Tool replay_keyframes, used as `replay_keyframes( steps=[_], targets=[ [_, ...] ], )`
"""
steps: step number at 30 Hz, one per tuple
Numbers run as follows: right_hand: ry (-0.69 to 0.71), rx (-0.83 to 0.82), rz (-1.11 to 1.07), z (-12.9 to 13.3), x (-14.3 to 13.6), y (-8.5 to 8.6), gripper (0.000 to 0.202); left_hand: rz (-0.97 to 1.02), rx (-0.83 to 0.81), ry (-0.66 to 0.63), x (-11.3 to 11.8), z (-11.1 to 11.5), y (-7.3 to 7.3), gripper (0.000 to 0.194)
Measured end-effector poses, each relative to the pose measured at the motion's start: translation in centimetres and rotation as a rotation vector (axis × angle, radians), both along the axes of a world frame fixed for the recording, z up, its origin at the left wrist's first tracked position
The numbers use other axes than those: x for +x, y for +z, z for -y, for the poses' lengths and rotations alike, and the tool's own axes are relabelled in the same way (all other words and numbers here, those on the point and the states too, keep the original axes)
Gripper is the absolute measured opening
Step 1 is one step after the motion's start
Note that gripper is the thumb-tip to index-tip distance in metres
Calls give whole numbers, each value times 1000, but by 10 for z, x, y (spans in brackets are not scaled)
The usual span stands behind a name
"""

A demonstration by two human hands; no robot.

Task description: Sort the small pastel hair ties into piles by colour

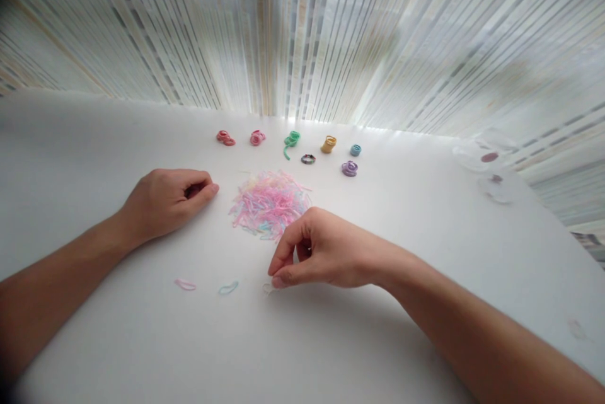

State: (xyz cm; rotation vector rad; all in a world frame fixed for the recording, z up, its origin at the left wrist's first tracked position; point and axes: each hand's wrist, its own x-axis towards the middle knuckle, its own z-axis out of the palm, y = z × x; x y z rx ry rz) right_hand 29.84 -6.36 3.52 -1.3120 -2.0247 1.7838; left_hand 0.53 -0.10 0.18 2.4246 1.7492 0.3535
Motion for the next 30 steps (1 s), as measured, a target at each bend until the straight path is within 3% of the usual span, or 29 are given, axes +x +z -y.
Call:
replay_keyframes(
  steps=[7,25,28,30],
  targets=[
    [4,16,38,3,-3,-8,19,-7,10,1,0,-1,0,36],
    [63,205,92,7,-1,1,12,-7,-6,3,0,0,1,35],
    [-27,208,24,6,1,6,11,0,-13,11,-1,0,1,35],
    [-200,243,-56,2,4,7,17,7,-17,11,-1,0,1,35]
  ],
)
